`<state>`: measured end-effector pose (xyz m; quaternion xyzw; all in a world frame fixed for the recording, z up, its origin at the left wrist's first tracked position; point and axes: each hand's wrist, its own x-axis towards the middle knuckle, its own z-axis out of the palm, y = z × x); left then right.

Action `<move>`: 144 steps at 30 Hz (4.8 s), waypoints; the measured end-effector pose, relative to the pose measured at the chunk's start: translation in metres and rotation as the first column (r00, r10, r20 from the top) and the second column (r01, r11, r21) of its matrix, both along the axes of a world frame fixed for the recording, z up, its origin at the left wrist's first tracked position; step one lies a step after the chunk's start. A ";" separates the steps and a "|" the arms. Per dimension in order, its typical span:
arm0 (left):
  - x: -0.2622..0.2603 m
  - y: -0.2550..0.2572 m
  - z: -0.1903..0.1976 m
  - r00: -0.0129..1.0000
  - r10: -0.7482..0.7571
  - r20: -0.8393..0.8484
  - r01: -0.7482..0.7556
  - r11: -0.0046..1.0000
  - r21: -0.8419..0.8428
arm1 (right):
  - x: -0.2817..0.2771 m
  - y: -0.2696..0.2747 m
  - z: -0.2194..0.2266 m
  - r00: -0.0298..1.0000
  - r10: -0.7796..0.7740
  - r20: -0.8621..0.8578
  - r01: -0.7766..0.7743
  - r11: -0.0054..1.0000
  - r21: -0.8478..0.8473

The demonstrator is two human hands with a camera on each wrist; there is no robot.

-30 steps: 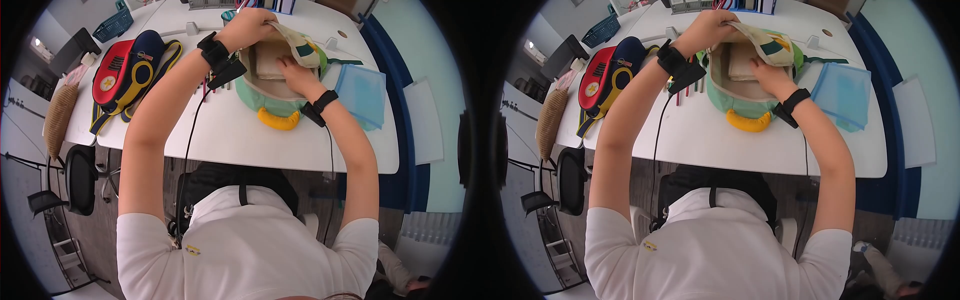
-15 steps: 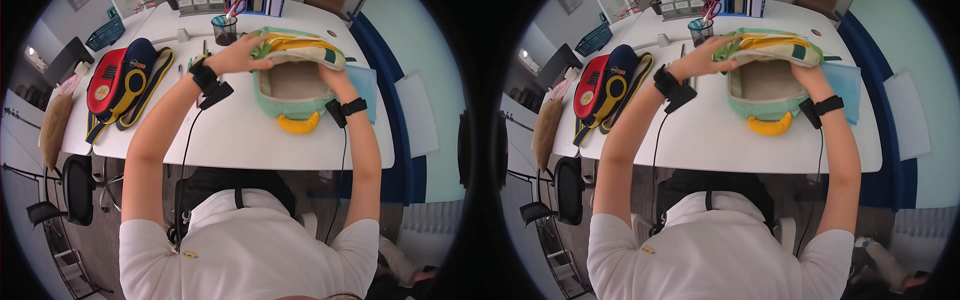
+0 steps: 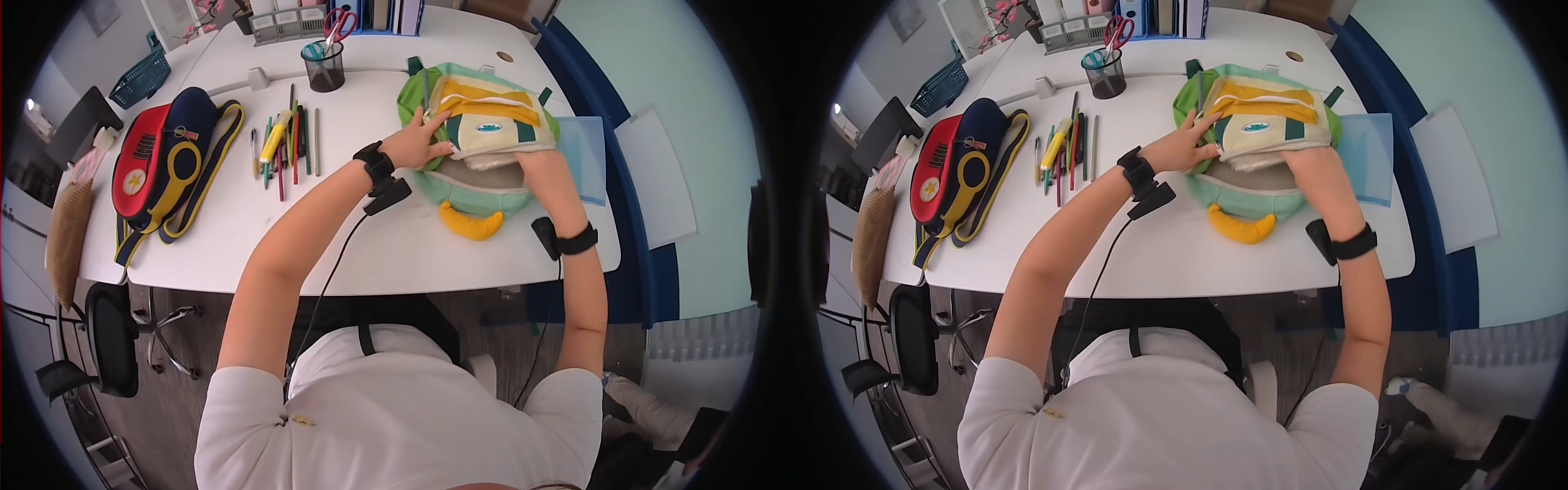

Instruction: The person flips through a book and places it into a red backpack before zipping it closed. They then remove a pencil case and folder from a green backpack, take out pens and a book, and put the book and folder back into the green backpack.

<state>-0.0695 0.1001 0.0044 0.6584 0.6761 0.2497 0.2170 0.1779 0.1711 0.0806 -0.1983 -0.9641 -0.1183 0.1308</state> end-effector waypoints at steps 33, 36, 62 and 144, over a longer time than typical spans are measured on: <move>-0.018 -0.058 0.039 0.362 -0.049 0.931 -0.088 0.992 0.087 | -0.008 -0.080 0.018 0.676 0.130 -0.725 -0.201 0.980 -0.011; -0.018 -0.085 0.061 0.128 -0.118 0.985 -0.110 0.985 0.133 | -0.062 -0.079 0.005 0.754 0.261 -0.603 -0.208 0.965 0.157; -0.079 -0.080 -0.044 0.675 0.228 0.701 -0.364 0.930 0.047 | -0.145 -0.016 -0.069 0.949 -0.261 -0.179 0.160 0.883 -0.442; -0.159 -0.157 0.004 0.451 0.268 0.851 -0.362 0.927 -0.099 | -0.148 -0.096 -0.059 0.980 -0.073 -0.187 -0.007 0.918 -0.397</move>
